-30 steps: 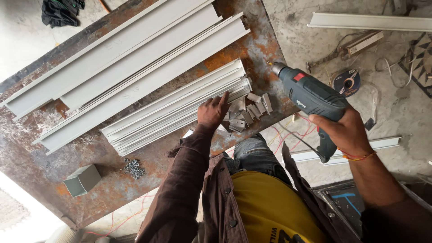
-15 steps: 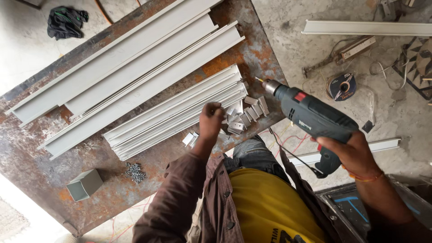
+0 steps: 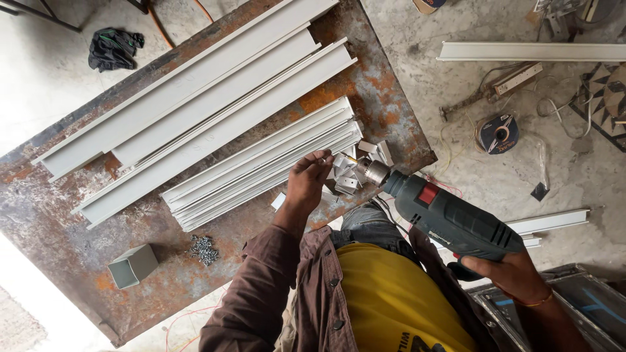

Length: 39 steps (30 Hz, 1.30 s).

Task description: The person organizes small metal brackets and aligns long white metal profiles on a workbench. They then use a cordless drill to fasten the brackets to the ends of the profiles, securing them in place.

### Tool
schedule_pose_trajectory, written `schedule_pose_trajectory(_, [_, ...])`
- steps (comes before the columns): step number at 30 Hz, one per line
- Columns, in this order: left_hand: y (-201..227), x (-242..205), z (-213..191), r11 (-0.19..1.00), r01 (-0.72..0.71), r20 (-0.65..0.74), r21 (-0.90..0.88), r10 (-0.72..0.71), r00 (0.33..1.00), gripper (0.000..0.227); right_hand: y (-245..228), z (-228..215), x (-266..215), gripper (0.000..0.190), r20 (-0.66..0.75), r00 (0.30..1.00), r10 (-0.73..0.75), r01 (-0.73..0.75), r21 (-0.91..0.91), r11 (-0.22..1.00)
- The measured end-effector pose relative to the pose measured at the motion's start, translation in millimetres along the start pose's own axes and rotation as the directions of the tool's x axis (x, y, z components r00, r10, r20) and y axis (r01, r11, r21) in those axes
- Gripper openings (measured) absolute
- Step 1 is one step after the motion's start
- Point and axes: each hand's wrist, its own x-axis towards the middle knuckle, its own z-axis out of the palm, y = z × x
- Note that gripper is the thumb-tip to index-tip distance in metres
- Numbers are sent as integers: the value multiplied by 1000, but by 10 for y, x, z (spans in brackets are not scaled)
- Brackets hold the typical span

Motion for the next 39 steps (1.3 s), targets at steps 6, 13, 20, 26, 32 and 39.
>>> schedule_pose_trajectory(6, [127,-179,-25,997,8,105,83,-17,994,16,18,86,-52,36,-23,999,49,-52,-122,991])
schedule_pose_trajectory(13, [119,-290,166,999,40,171,-3,-39,984,14,-183,330,-23,65,-1,1000,27,-27,-159,987])
schedule_pose_trajectory(20, [143,-287,136,999,28,230,18,-31,973,14,-421,534,-11,74,-3,1000,18,-18,-153,988])
schedule_pose_trajectory(26, [50,-262,113,998,55,77,37,-58,995,11,-568,670,41,84,-1,1000,-10,9,-250,968])
schedule_pose_trajectory(32, [-91,2,199,995,101,43,-8,-101,994,21,-489,891,140,83,-93,996,-8,-16,-251,968])
schedule_pose_trajectory(39, [67,436,-2,-313,-195,271,930,221,937,53,-798,711,589,71,-137,976,-171,83,-492,867])
